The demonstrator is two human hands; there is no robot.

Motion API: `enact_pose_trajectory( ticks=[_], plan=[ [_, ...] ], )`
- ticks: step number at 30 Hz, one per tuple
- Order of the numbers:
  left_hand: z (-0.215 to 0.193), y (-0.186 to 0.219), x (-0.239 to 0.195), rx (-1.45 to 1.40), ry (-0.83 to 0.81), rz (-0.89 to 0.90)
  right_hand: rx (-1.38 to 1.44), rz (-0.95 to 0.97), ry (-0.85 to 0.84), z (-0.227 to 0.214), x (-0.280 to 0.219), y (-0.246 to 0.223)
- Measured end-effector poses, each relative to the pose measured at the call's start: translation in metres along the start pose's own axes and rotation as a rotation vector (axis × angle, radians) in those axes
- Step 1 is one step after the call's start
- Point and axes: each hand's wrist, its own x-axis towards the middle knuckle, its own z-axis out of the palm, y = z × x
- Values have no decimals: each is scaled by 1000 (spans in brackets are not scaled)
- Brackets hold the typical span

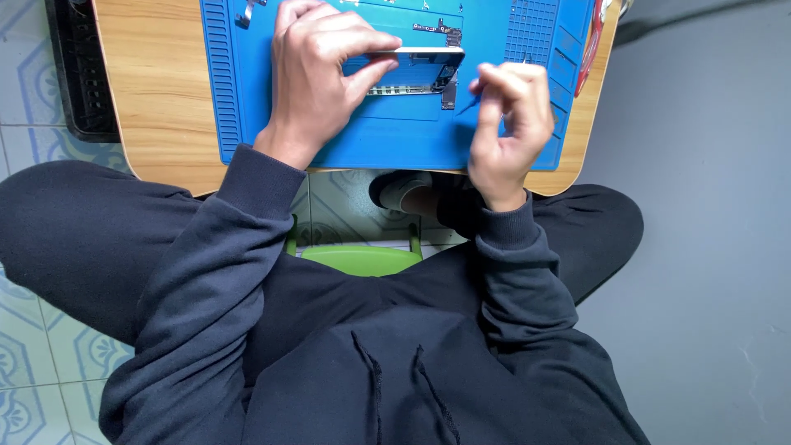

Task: The person sits cross-legged on the floor and uses a screwdriver and tweezers to work on a disassembled smartphone placed on a blue mat. They remove and reattach small components and screws, briefly pause to open a small bottle, and continue the repair process.

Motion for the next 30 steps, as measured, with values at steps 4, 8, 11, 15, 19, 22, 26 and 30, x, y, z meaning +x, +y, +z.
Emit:
enact_pose_trajectory(
  ticks=[4, 8, 11, 15, 19, 22, 26, 30],
  plan=[
    [-2, 0, 1, 47, -6, 25, -74, -9, -354, -7, -9, 10],
    [0, -3, 2, 127, -6, 36, -309, -39, -486, 4, -13, 9],
    [1, -3, 1, 136, -8, 42, -471, -41, -494, 10, -18, 12],
    [2, -3, 2, 121, -11, 29, -586, -70, -464, 14, -21, 13],
    [3, -6, 1, 119, -5, 30, -602, -107, -466, 21, -26, 16],
    [3, -5, 0, 118, -1, 29, -528, -82, -466, 22, -27, 20],
    [3, -3, 1, 119, 6, 45, -490, -46, -494, 19, -29, 26],
    [1, -1, 0, 130, 4, 60, -454, -38, -511, 13, -27, 25]
  ],
)
